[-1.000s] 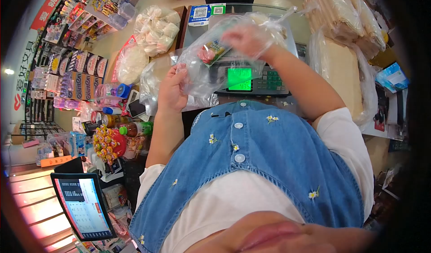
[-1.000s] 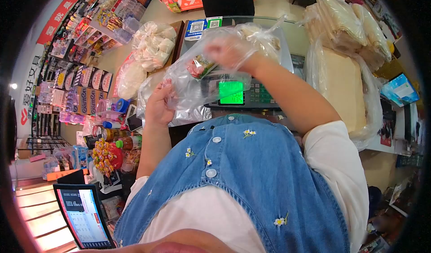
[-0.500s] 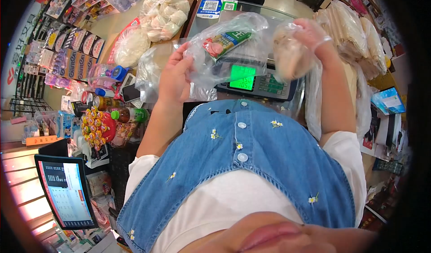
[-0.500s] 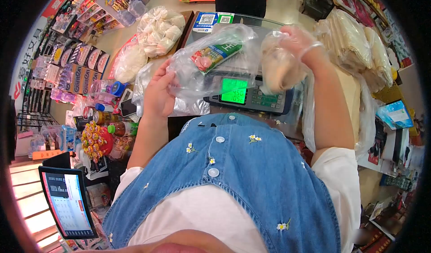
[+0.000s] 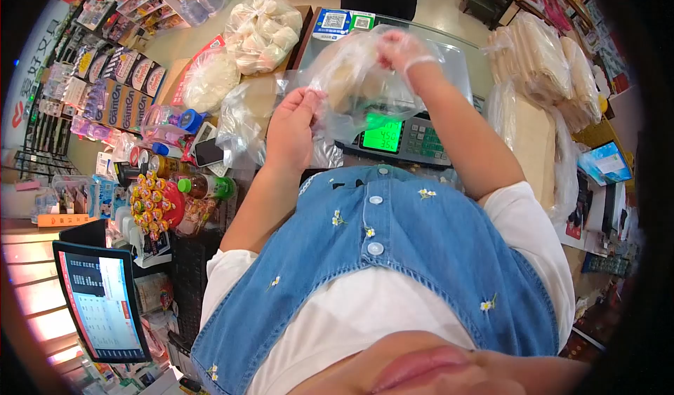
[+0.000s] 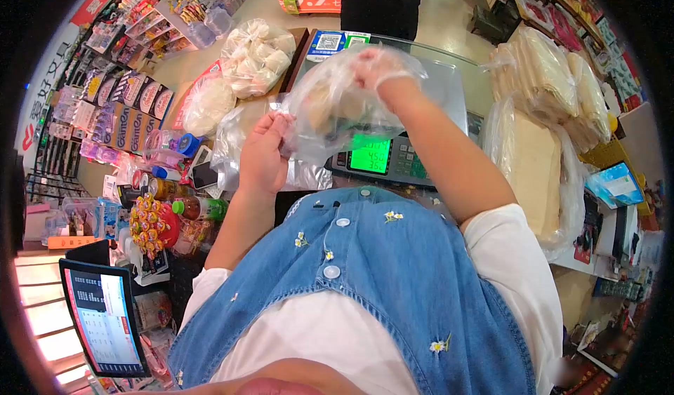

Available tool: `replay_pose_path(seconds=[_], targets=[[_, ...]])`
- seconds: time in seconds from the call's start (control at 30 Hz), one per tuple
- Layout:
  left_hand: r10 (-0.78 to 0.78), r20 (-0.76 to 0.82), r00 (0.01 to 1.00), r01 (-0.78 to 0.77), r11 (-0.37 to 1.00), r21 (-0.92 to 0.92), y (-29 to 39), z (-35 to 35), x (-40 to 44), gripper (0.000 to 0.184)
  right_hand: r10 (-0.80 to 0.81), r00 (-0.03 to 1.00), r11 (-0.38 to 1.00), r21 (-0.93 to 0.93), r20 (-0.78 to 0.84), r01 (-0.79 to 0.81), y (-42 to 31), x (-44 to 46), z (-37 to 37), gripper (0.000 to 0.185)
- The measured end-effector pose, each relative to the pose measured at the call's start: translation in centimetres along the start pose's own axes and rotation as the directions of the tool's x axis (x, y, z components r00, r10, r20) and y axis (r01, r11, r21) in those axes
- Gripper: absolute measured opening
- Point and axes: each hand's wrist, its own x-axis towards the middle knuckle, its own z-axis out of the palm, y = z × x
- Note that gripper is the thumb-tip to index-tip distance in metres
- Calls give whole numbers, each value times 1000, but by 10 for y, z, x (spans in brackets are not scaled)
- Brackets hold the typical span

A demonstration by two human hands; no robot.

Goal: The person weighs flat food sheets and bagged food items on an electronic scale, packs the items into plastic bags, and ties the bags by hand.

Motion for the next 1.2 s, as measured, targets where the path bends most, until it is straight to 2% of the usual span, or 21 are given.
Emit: replay_pose_path(seconds=[0.07,0.1,0.13,0.17,0.23,0.3,0.33,0.4,0.43,0.47,0.5,0.53,0.63,0.67,0.7,0.77,0.83,0.97,1.1,1.17,1.2], targets=[[-13,56,998,14,1000,-11,-3,-6,-2,17,-48,992,790,-602,120,111,-7,-8,-1,54],[-14,56,998,15,1000,-13,-3,-6,-1,17,-47,992,790,-604,119,110,-6,-13,-3,54],[0,66,998,-1,1000,8,-3,-6,-1,17,-389,919,612,-762,-57,212,-3,-17,-5,54],[14,78,997,-17,999,29,-2,-5,-1,17,-701,698,390,-898,-145,206,0,-20,-7,55],[38,100,994,-41,999,32,0,1,1,16,-692,678,428,-897,-248,109,2,-15,-11,54],[57,134,989,-64,997,43,4,6,4,15,-348,890,492,-865,-294,-93,2,-11,-25,59],[129,107,986,-136,989,58,6,8,5,14,-354,883,498,-861,-310,-102,4,-11,-34,59],[205,71,976,-210,975,79,13,7,5,11,-210,976,827,-543,-54,148,10,-19,-52,46],[204,85,975,-211,974,83,16,8,4,11,-214,975,829,-540,-67,145,12,-30,-58,46],[201,61,978,-203,979,30,18,9,2,11,-542,827,697,-630,-148,344,11,-48,-62,47],[196,35,980,-195,980,-25,18,11,1,11,-802,570,497,-728,-178,472,10,-57,-65,49],[212,77,974,-208,977,-52,12,8,3,10,-804,565,496,-732,-184,467,9,-55,-66,49],[170,148,974,-181,981,63,5,17,1,8,-861,383,361,-933,-334,-2,12,-56,-65,30],[172,166,971,-185,980,67,3,21,0,8,-421,810,744,-666,-407,52,12,-60,-65,26],[141,198,970,-164,981,104,0,24,-1,12,95,986,949,-286,-139,-132,12,-63,-64,23],[103,229,968,-139,979,146,-8,36,1,17,-304,950,919,-242,66,311,10,-85,-30,19],[-20,249,968,-3,995,95,-17,48,2,27,-528,793,671,-423,303,609,-32,-119,-6,13],[-81,228,970,52,990,129,-9,72,-2,42,-481,815,572,-588,324,571,-40,-142,2,13],[-153,336,929,80,972,221,-2,79,3,49,-498,798,521,-619,339,588,-40,-164,-6,36],[-149,366,919,85,979,185,13,76,22,53,-540,783,552,-571,310,607,-50,-172,-18,44],[14,396,918,17,997,-74,26,85,29,51,-504,794,568,-561,341,601,-55,-176,-29,47]])
